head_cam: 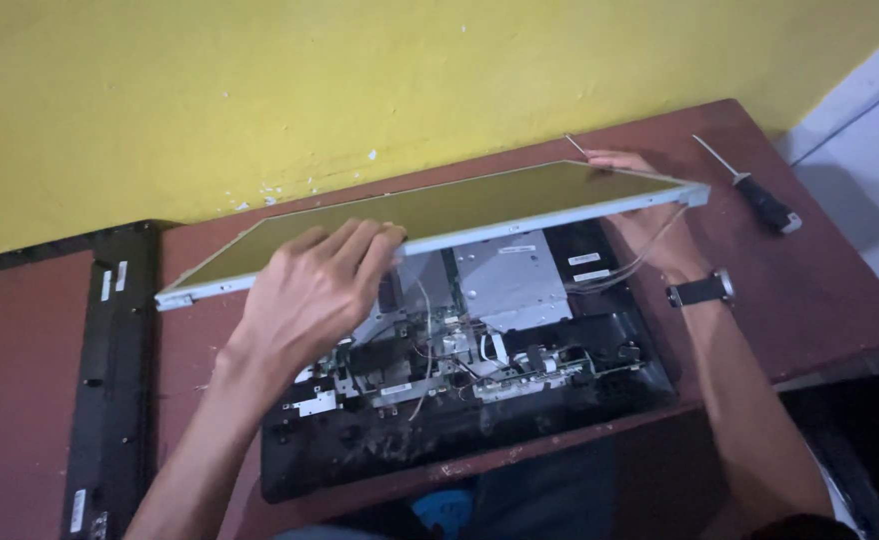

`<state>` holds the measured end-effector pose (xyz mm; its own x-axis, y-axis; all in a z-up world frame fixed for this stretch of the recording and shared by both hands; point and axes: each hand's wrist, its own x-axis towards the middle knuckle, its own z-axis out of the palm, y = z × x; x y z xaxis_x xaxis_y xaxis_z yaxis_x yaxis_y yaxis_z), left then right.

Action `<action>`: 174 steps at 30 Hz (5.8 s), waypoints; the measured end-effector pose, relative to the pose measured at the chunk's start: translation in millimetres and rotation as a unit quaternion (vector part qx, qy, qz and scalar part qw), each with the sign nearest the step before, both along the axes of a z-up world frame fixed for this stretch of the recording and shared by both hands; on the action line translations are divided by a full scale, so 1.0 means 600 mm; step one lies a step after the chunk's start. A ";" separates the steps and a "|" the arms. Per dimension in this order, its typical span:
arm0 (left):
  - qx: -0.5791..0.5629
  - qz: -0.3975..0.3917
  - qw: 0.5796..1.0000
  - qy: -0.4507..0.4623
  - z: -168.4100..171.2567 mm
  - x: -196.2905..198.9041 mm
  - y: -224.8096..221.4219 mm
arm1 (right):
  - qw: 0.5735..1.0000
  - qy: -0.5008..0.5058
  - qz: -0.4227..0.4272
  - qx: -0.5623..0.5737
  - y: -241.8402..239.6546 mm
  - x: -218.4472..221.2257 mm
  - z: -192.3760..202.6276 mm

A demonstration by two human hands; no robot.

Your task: Disassembling a laptop or monitor by removing screws and disconnecting internal components

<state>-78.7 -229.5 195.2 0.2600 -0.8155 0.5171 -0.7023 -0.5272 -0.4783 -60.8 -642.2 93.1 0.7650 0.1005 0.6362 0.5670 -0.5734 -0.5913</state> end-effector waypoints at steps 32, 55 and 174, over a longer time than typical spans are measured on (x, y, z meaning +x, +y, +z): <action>-0.653 -0.269 0.576 0.412 -0.188 0.081 0.153 | 0.995 -0.096 0.005 0.013 0.014 -0.006 0.005; -0.391 0.069 0.875 0.277 -0.094 -0.046 0.205 | 0.957 0.196 -0.207 0.055 -0.059 -0.121 -0.052; -0.175 -0.032 0.972 0.154 0.086 0.026 -0.048 | 0.963 -0.029 -0.241 0.121 0.194 -0.227 0.049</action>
<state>-63.3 -258.1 246.7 0.4006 -0.6239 0.6710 -0.8210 -0.5695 -0.0394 -197.3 -525.9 122.2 0.6479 -0.4134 0.6397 0.3061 -0.6278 -0.7157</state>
